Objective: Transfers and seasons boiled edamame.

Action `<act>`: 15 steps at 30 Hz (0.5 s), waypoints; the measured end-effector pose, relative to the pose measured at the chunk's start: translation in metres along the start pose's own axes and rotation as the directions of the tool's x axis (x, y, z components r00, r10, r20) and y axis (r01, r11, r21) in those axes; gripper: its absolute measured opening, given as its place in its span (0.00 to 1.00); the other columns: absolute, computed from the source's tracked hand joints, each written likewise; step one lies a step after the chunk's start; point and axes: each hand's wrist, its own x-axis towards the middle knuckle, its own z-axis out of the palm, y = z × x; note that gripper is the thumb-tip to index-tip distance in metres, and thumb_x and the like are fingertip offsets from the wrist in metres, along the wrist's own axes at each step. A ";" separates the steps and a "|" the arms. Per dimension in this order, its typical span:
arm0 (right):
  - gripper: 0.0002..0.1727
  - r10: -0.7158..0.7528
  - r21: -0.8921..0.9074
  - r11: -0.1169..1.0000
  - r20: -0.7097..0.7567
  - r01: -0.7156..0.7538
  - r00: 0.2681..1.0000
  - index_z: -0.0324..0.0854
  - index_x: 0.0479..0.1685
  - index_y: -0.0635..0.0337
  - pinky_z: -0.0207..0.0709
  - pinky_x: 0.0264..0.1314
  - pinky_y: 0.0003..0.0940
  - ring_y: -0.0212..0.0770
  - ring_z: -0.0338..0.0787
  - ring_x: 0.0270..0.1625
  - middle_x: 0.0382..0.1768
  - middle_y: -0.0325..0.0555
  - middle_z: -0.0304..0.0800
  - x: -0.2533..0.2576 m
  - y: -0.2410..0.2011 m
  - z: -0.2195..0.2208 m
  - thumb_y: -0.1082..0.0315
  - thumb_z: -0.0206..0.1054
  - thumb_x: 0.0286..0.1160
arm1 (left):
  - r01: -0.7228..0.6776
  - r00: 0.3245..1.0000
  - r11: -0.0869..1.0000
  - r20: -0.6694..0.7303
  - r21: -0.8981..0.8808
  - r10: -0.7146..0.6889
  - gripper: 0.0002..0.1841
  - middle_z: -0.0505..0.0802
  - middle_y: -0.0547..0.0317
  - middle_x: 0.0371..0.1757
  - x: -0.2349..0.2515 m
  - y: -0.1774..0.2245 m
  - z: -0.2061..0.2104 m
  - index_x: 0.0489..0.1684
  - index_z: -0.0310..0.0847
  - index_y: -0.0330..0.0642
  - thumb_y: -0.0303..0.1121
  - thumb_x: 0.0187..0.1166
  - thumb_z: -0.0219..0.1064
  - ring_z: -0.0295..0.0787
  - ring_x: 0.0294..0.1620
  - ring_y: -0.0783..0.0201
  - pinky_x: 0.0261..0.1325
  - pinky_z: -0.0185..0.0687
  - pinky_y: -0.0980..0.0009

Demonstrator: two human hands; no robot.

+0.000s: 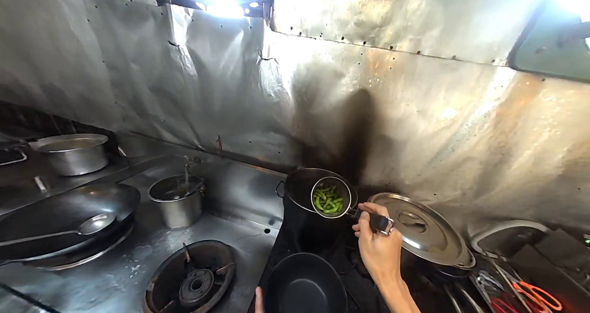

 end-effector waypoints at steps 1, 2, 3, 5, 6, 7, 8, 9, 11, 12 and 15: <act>0.16 0.005 0.001 1.000 0.001 -0.005 1.000 0.86 0.58 0.60 0.92 0.30 0.29 0.29 0.94 0.30 0.40 0.39 0.95 -0.003 0.001 0.000 0.62 0.60 0.81 | 0.030 0.999 0.999 0.014 -0.017 -0.030 0.39 0.93 0.51 0.61 0.007 -0.002 0.003 0.68 0.79 0.55 0.75 0.81 0.38 0.90 0.63 0.51 0.60 0.86 0.39; 0.17 0.014 0.001 1.000 0.000 -0.014 1.000 0.86 0.60 0.60 0.92 0.32 0.29 0.29 0.95 0.32 0.41 0.39 0.95 -0.005 0.003 0.000 0.62 0.60 0.81 | 0.061 0.998 0.998 0.023 -0.035 -0.060 0.40 0.92 0.48 0.63 0.012 -0.004 0.006 0.70 0.79 0.55 0.75 0.81 0.38 0.89 0.65 0.48 0.61 0.85 0.36; 0.17 0.018 0.004 1.000 -0.005 -0.018 1.000 0.86 0.60 0.61 0.93 0.34 0.29 0.29 0.95 0.33 0.42 0.40 0.95 -0.007 0.004 -0.001 0.62 0.60 0.82 | 0.081 0.996 0.995 0.035 -0.052 -0.080 0.41 0.91 0.47 0.64 0.017 -0.005 0.008 0.71 0.79 0.54 0.76 0.80 0.37 0.88 0.66 0.47 0.61 0.84 0.35; 0.17 0.010 0.029 1.000 -0.011 -0.010 1.000 0.85 0.60 0.62 0.93 0.37 0.29 0.29 0.95 0.35 0.44 0.42 0.95 -0.008 0.007 -0.002 0.62 0.60 0.82 | 0.092 0.995 0.993 0.045 -0.068 -0.089 0.41 0.91 0.47 0.64 0.021 -0.007 0.011 0.70 0.79 0.54 0.76 0.80 0.37 0.88 0.66 0.46 0.61 0.84 0.35; 0.17 0.006 0.040 0.999 -0.014 -0.005 1.000 0.85 0.60 0.63 0.93 0.38 0.28 0.29 0.95 0.35 0.44 0.42 0.95 -0.009 0.007 -0.003 0.63 0.60 0.82 | 0.091 0.995 0.993 0.046 -0.074 -0.088 0.41 0.91 0.47 0.64 0.021 -0.007 0.012 0.70 0.79 0.55 0.76 0.80 0.37 0.88 0.66 0.47 0.61 0.83 0.35; 0.17 0.002 0.048 0.999 -0.016 -0.001 1.000 0.85 0.59 0.63 0.93 0.38 0.28 0.29 0.95 0.35 0.44 0.43 0.95 -0.010 0.007 -0.003 0.64 0.60 0.82 | 0.089 0.995 0.993 0.048 -0.082 -0.085 0.41 0.91 0.46 0.64 0.022 -0.007 0.013 0.70 0.79 0.55 0.76 0.80 0.38 0.88 0.66 0.46 0.62 0.83 0.34; 0.16 -0.003 0.050 0.999 -0.018 0.004 1.000 0.86 0.58 0.63 0.93 0.38 0.27 0.29 0.95 0.35 0.44 0.42 0.95 -0.010 0.008 -0.003 0.64 0.60 0.82 | 0.087 0.995 0.992 0.052 -0.087 -0.082 0.41 0.91 0.46 0.65 0.023 -0.008 0.012 0.71 0.79 0.54 0.75 0.80 0.38 0.88 0.67 0.46 0.63 0.83 0.34; 0.16 -0.005 0.046 0.999 -0.014 0.006 1.000 0.86 0.58 0.63 0.93 0.38 0.28 0.29 0.95 0.35 0.44 0.42 0.95 -0.011 0.008 -0.004 0.64 0.60 0.82 | 0.088 0.995 0.992 0.055 -0.087 -0.083 0.41 0.91 0.46 0.65 0.023 -0.008 0.011 0.71 0.79 0.54 0.75 0.80 0.38 0.87 0.67 0.45 0.62 0.82 0.33; 0.17 -0.008 0.042 0.999 -0.003 0.008 1.000 0.86 0.59 0.64 0.93 0.39 0.29 0.29 0.95 0.36 0.44 0.43 0.95 -0.013 0.007 -0.004 0.64 0.60 0.82 | 0.099 0.994 0.991 0.042 -0.084 -0.096 0.41 0.90 0.45 0.65 0.024 -0.007 0.012 0.72 0.79 0.55 0.76 0.80 0.38 0.87 0.67 0.43 0.61 0.82 0.31; 0.17 -0.009 0.047 0.999 -0.001 0.009 1.000 0.85 0.59 0.64 0.93 0.40 0.29 0.29 0.95 0.36 0.44 0.43 0.95 -0.013 0.007 -0.004 0.64 0.60 0.82 | 0.103 0.995 0.992 0.024 -0.075 -0.102 0.41 0.90 0.45 0.66 0.024 -0.007 0.012 0.72 0.78 0.56 0.76 0.79 0.37 0.87 0.67 0.43 0.61 0.82 0.30; 0.17 -0.019 0.057 0.998 -0.004 0.019 1.000 0.86 0.59 0.64 0.93 0.41 0.28 0.29 0.95 0.37 0.46 0.43 0.95 -0.016 0.007 -0.003 0.64 0.60 0.82 | 0.107 0.994 0.992 -0.003 -0.074 -0.108 0.42 0.90 0.45 0.66 0.026 -0.007 0.013 0.73 0.77 0.56 0.77 0.79 0.38 0.86 0.67 0.41 0.59 0.81 0.28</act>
